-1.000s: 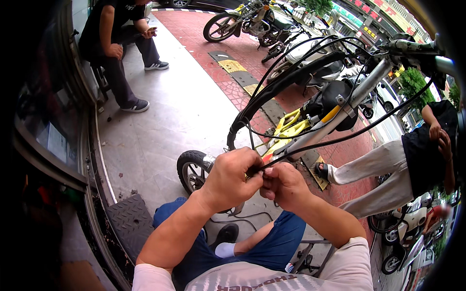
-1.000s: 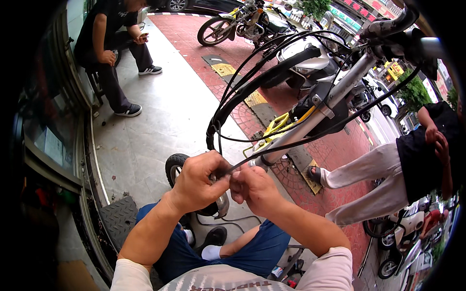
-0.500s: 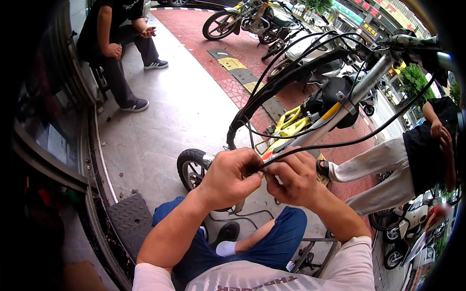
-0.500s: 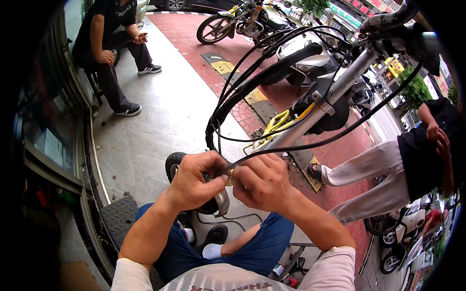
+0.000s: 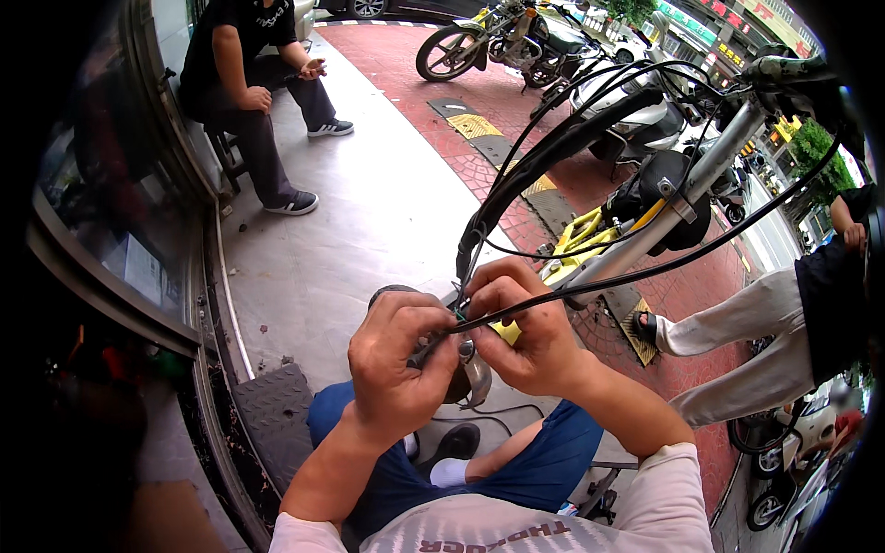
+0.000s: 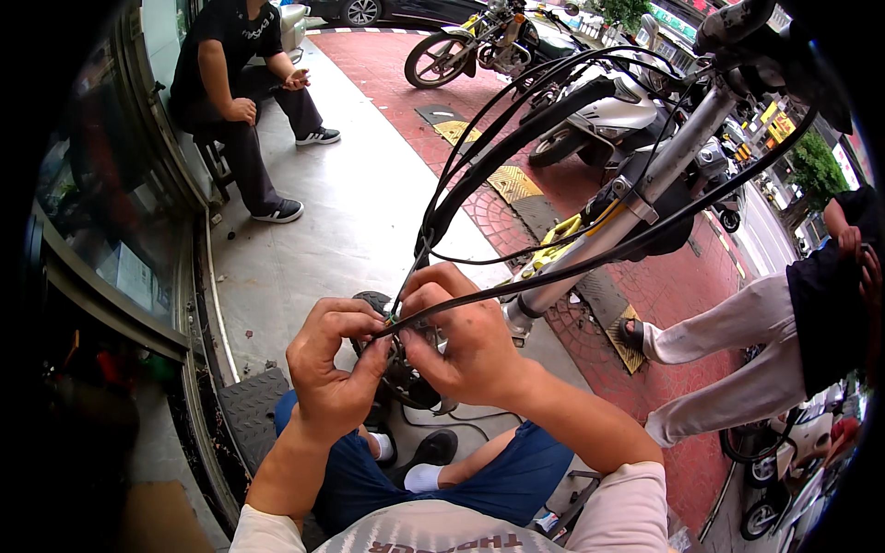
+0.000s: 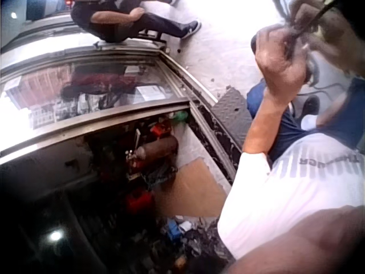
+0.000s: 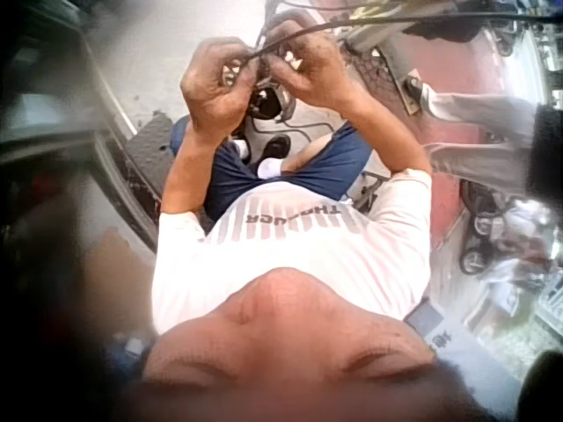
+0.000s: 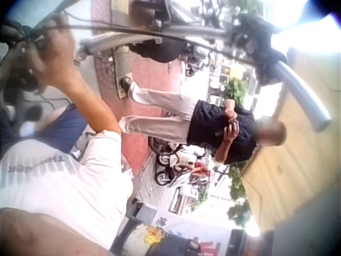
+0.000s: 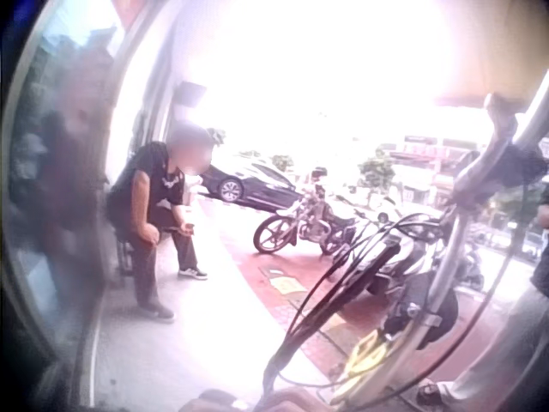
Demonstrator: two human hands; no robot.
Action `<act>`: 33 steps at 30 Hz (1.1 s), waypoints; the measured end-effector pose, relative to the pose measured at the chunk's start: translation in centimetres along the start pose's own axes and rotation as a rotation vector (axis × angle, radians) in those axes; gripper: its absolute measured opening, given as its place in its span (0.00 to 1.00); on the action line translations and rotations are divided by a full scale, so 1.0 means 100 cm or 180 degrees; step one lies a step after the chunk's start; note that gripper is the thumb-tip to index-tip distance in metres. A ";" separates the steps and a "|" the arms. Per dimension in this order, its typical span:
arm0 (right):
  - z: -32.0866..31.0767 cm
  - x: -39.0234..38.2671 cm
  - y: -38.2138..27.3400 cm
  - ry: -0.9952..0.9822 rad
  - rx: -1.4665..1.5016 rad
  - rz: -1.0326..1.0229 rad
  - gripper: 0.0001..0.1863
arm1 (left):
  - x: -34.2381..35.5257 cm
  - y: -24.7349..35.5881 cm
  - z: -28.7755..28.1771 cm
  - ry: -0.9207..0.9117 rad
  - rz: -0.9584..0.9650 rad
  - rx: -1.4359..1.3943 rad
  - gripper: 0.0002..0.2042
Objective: The person connects wires on a motorcycle using pliers and tape. They strip wire insulation, join the ends, and wrap the connection with electrical tape.
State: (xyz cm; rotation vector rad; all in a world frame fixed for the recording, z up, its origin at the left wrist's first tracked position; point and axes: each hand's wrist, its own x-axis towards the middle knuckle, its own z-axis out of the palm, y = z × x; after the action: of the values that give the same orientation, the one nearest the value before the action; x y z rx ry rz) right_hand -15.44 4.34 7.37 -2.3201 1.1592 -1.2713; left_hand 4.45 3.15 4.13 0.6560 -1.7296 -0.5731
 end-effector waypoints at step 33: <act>-0.033 0.059 -0.016 -0.1934 0.2106 0.1541 0.16 | -0.001 -0.009 0.002 0.0689 0.0123 -0.1535 0.10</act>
State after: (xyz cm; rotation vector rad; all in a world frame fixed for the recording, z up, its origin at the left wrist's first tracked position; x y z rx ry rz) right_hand -15.41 1.47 13.74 -1.6136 0.8348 -0.5755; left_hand 4.41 2.55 3.40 0.3266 -1.3309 -0.8252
